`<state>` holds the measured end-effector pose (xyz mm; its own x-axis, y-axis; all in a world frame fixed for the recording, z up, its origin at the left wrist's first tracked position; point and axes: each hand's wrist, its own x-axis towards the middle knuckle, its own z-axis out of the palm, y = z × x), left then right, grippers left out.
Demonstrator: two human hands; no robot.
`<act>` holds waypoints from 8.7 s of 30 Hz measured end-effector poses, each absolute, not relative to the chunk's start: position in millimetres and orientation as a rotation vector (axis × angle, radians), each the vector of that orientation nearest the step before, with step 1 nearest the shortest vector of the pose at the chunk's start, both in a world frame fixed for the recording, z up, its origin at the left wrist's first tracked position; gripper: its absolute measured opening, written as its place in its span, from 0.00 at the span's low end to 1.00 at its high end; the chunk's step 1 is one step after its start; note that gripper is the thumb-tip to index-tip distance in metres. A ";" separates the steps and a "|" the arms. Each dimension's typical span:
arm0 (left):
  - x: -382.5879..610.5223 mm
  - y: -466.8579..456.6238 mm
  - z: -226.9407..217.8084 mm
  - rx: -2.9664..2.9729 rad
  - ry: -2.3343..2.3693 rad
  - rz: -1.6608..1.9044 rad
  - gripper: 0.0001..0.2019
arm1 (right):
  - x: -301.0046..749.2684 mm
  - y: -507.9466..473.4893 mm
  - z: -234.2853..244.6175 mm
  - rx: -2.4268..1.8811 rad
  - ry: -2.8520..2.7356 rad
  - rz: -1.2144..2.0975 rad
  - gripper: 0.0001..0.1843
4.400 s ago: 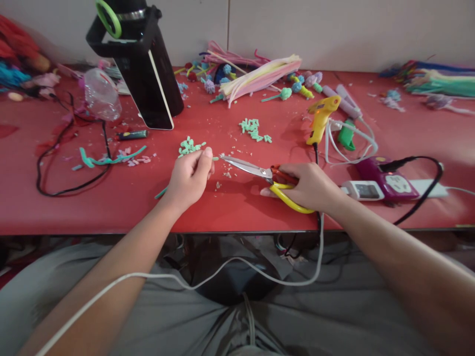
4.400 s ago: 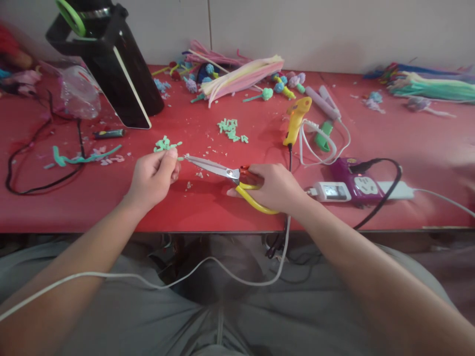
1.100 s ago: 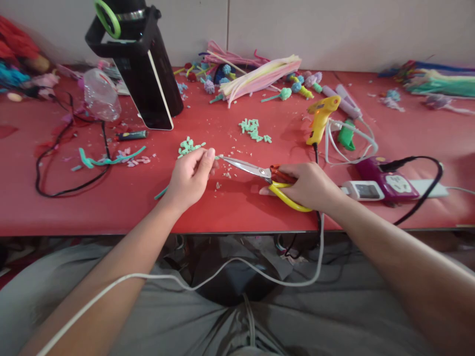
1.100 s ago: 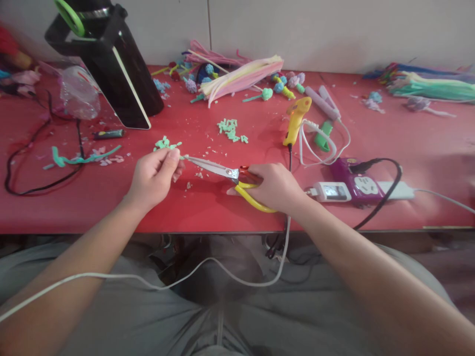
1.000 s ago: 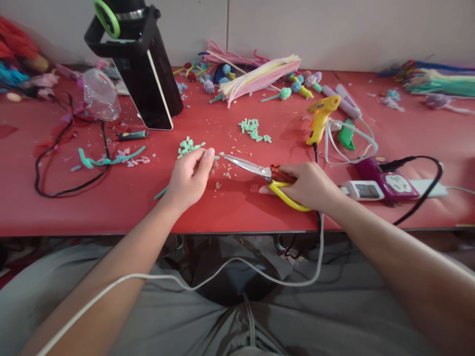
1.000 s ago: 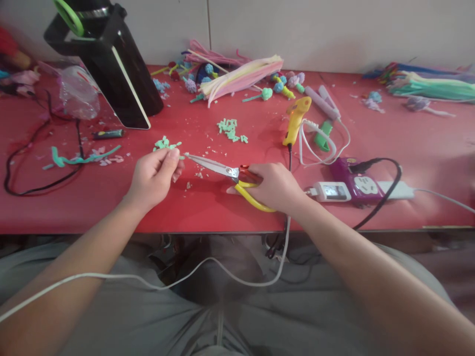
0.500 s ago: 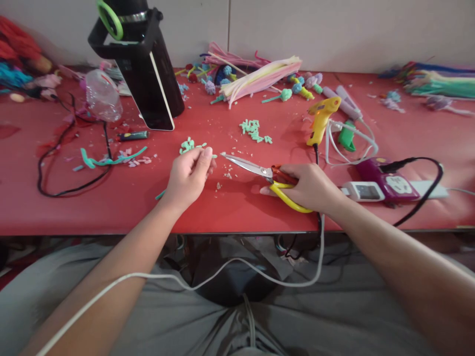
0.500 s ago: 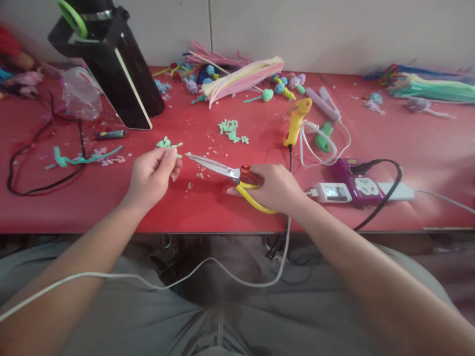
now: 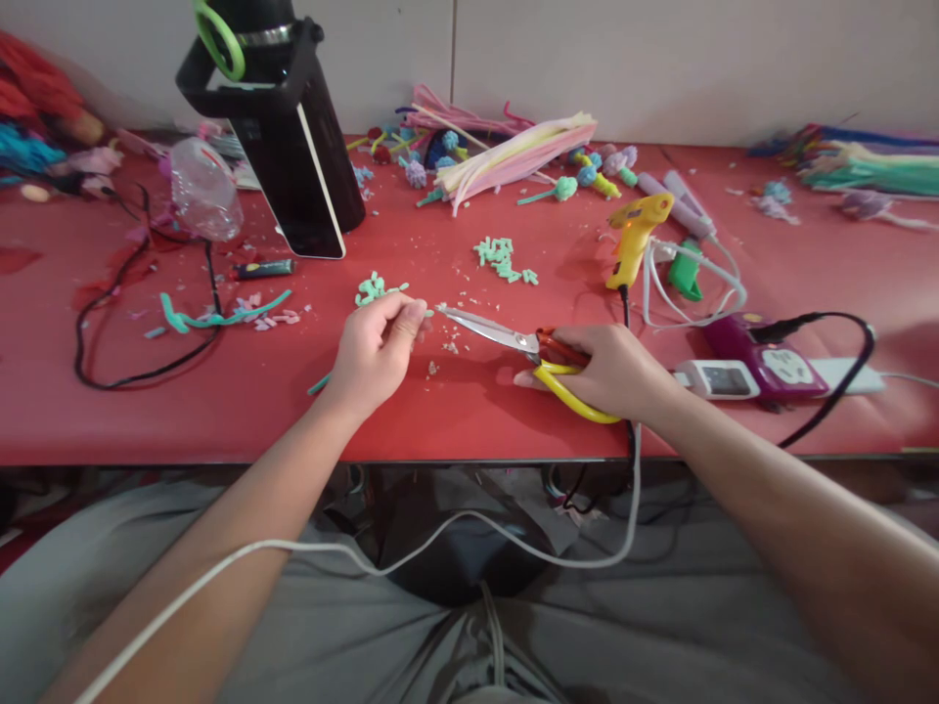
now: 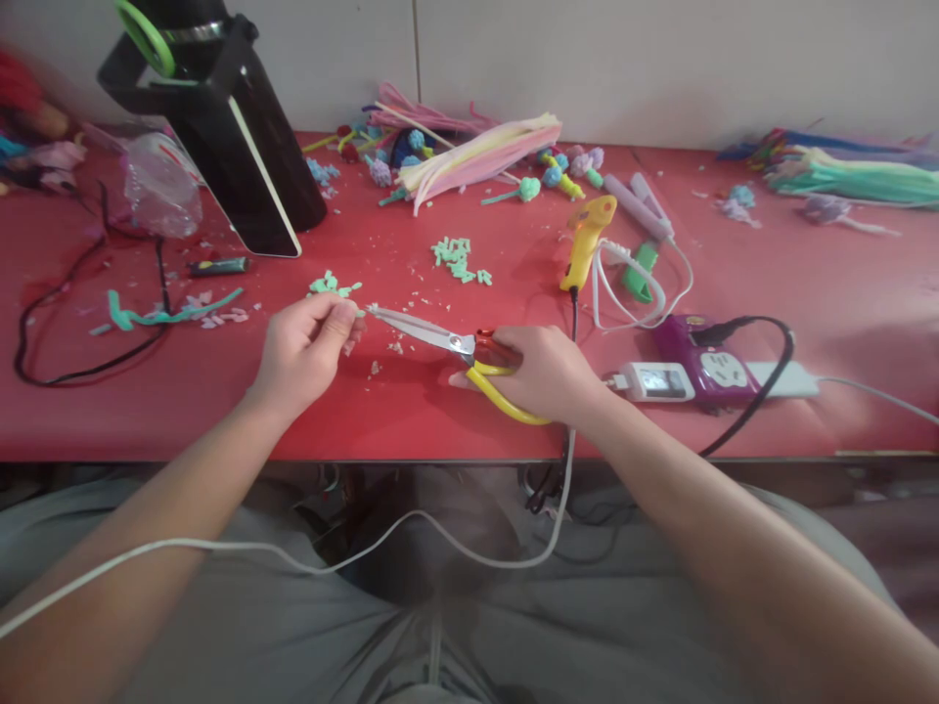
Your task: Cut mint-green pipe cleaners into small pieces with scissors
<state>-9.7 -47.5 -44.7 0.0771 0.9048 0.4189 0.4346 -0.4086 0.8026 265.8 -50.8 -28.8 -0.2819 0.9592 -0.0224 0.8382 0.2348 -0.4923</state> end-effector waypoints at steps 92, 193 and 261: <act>-7.6 -49.3 -41.1 1.851 1.345 1.204 0.27 | 265.0 -48.4 -31.5 -1.735 -2.222 0.582 0.42; 74.1 73.1 -9.3 2.414 1.563 0.174 0.06 | 279.6 -81.8 45.5 -2.234 -2.569 0.462 0.17; 19.0 -106.3 -21.8 2.031 1.348 0.968 0.08 | 213.8 -85.0 -25.0 -1.072 -1.316 1.452 0.31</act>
